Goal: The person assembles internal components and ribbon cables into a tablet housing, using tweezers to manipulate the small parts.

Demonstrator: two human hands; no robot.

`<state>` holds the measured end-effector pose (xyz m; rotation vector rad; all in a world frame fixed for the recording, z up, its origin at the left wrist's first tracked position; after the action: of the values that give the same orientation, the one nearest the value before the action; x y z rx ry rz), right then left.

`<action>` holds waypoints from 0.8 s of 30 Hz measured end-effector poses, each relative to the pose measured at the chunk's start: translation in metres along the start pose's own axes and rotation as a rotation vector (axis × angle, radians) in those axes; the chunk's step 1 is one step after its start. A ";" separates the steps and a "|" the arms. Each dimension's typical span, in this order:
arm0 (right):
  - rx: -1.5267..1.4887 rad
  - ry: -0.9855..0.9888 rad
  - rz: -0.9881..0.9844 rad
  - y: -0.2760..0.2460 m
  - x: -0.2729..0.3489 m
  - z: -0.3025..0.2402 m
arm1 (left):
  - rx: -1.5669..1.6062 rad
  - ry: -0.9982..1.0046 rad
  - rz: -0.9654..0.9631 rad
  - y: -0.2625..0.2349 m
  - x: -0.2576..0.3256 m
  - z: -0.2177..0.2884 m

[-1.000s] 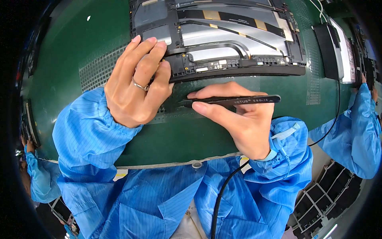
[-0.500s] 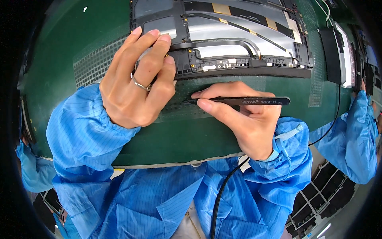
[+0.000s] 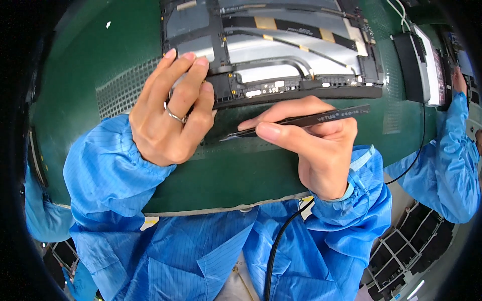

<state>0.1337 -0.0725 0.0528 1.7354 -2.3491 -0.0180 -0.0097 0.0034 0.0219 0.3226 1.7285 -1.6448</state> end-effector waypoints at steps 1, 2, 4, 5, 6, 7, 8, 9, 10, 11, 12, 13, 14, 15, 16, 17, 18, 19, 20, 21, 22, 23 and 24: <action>0.001 -0.019 -0.007 0.001 0.000 -0.004 | -0.005 0.009 -0.018 -0.002 0.001 0.000; 0.040 -0.111 -0.001 0.002 -0.001 -0.010 | 0.011 -0.012 -0.040 -0.006 0.001 0.000; 0.246 -0.264 -0.016 -0.001 0.003 -0.030 | 0.038 -0.013 -0.022 -0.018 -0.005 -0.001; 0.227 -0.352 -0.005 -0.006 0.005 -0.039 | 0.067 -0.028 -0.024 -0.025 -0.010 -0.003; 0.241 -0.455 0.023 -0.007 0.004 -0.044 | 0.090 -0.049 -0.014 -0.032 -0.012 -0.003; 0.254 -0.559 0.052 -0.009 0.002 -0.050 | 0.111 -0.068 0.014 -0.038 -0.015 -0.005; 0.272 -0.679 0.034 -0.008 0.001 -0.053 | 0.155 -0.096 0.013 -0.044 -0.019 -0.007; 0.274 -0.706 0.033 -0.007 -0.001 -0.056 | 0.199 -0.123 0.011 -0.051 -0.023 -0.009; 0.273 -0.704 0.061 -0.005 -0.002 -0.058 | 0.231 -0.172 -0.007 -0.057 -0.025 -0.010; 0.272 -0.701 0.089 -0.003 -0.004 -0.060 | 0.219 -0.158 0.009 -0.060 -0.027 -0.011; 0.242 -0.713 0.106 0.005 -0.006 -0.061 | 0.238 -0.183 -0.006 -0.065 -0.029 -0.015; 0.266 -0.722 0.101 0.010 -0.009 -0.063 | 0.259 -0.208 -0.022 -0.069 -0.030 -0.019; 0.256 -0.715 0.134 0.015 -0.010 -0.065 | 0.271 -0.218 -0.015 -0.071 -0.029 -0.021; 0.241 -0.701 0.159 0.021 -0.011 -0.067 | 0.261 -0.212 -0.006 -0.075 -0.028 -0.022; 0.238 -0.701 0.161 0.024 -0.013 -0.068 | 0.273 -0.222 -0.016 -0.078 -0.026 -0.024; 0.236 -0.699 0.163 0.028 -0.014 -0.068 | 0.287 -0.233 -0.026 -0.079 -0.025 -0.026; 0.228 -0.691 0.166 0.031 -0.017 -0.068 | 0.286 -0.241 -0.016 -0.079 -0.024 -0.028; 0.255 -0.692 0.160 0.032 -0.019 -0.068 | 0.281 -0.242 -0.007 -0.078 -0.024 -0.029; 0.281 -0.696 0.159 0.033 -0.021 -0.067 | 0.285 -0.253 -0.007 -0.078 -0.023 -0.031; 0.301 -0.704 0.168 0.030 -0.019 -0.069 | 0.288 -0.253 -0.011 -0.078 -0.026 -0.029; 0.297 -0.713 0.172 0.028 -0.017 -0.070 | 0.284 -0.242 -0.006 -0.077 -0.029 -0.026; 0.272 -0.708 0.171 0.026 -0.015 -0.072 | 0.278 -0.234 -0.004 -0.077 -0.033 -0.024; 0.253 -0.695 0.165 0.029 -0.017 -0.071 | 0.288 -0.236 0.000 -0.076 -0.033 -0.026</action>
<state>0.1242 -0.0395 0.1238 1.8533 -3.0978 -0.3684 -0.0424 0.0255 0.0993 0.2496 1.3199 -1.8541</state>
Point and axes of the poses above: each hand's wrist, its own x-axis away from the middle knuckle, its own y-axis out of the palm, z = x × y, the point moved 2 cm from there along -x, towards the middle knuckle, and after that the axes turned 3 degrees about -y, right-handed, at the moved point
